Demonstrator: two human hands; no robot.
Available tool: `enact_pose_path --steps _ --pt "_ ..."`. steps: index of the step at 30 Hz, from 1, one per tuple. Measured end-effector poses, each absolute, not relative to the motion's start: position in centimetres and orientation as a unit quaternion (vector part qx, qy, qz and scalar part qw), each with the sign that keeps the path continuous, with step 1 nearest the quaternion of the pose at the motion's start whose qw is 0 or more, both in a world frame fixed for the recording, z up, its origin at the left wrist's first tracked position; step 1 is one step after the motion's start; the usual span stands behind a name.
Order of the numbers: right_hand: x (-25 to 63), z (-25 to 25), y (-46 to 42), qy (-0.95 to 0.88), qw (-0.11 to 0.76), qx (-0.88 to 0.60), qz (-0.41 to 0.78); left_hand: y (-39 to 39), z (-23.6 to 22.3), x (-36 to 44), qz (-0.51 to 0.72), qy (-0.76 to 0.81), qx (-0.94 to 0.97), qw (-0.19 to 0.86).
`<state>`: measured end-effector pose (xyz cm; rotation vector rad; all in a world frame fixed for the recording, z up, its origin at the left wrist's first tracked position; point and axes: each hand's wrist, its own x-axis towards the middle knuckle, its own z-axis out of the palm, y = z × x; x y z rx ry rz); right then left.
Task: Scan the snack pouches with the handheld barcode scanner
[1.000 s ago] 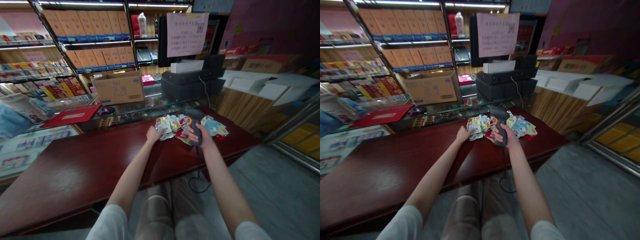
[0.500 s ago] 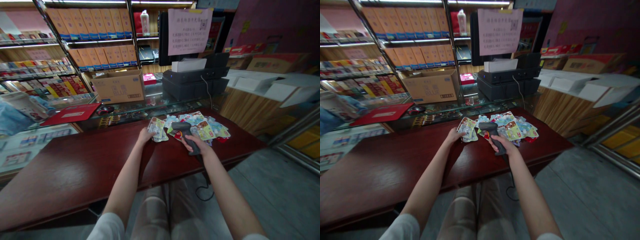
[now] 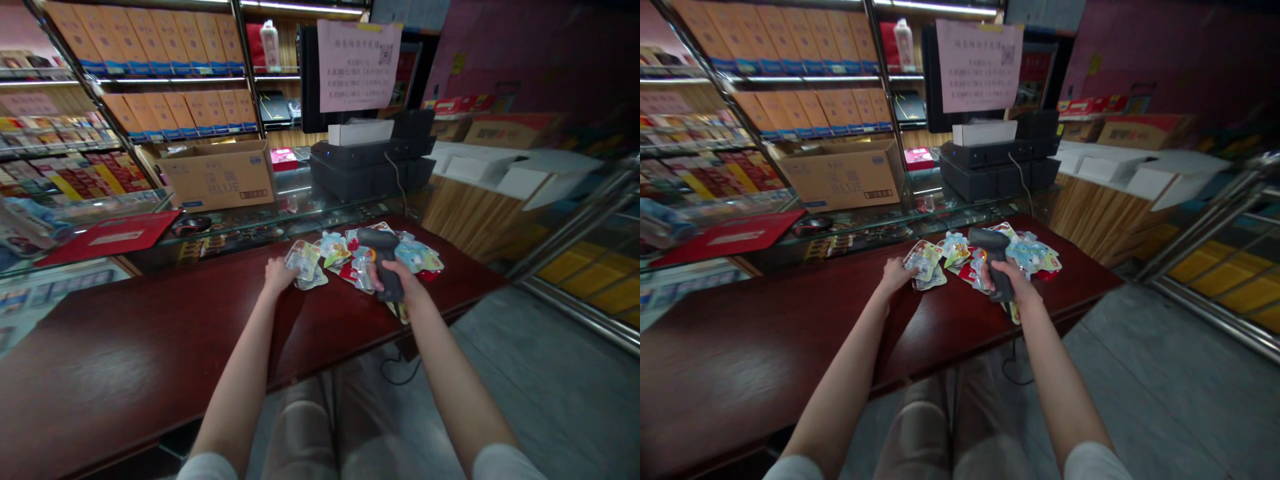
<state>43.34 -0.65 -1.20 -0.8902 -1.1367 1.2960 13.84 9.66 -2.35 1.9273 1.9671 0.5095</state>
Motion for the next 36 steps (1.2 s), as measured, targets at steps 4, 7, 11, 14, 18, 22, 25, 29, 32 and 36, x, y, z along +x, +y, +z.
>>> enact_pose_path --steps 4,7,11,14,18,22,25,29,32,36 --pt "47.3 -0.6 1.7 -0.441 0.658 -0.49 0.365 8.9 -2.5 15.1 0.154 0.701 0.684 0.13" --pt "48.6 -1.7 3.7 -0.382 0.65 -0.551 0.359 8.5 -2.8 16.1 0.196 0.672 0.699 0.144" --pt "47.6 -3.4 5.1 -0.394 0.633 -0.559 0.364 7.4 -3.3 17.5 0.228 0.6 0.76 0.106" --pt "46.5 -3.7 5.7 -0.404 0.628 -0.554 0.367 6.6 -3.3 18.1 0.18 0.581 0.786 0.111" --pt "45.3 -3.4 6.2 -0.425 0.587 -0.576 0.378 6.2 -2.7 17.9 0.146 0.584 0.79 0.112" --pt "44.5 -3.3 6.0 -0.452 0.568 -0.566 0.391 6.2 -2.0 17.2 0.138 0.585 0.79 0.12" --pt "44.4 -3.3 5.8 -0.449 0.574 -0.558 0.398 6.2 -2.1 17.2 0.138 0.596 0.785 0.102" --pt "44.9 -3.4 5.8 -0.401 0.62 -0.541 0.403 5.5 -1.8 17.9 0.172 0.582 0.795 0.022" --pt "45.2 -3.1 6.2 -0.373 0.662 -0.512 0.401 4.0 -1.3 19.4 0.212 0.434 0.875 -0.007" --pt "45.0 -2.5 7.1 -0.38 0.691 -0.478 0.387 1.6 -2.0 22.0 0.182 0.164 0.969 0.024"
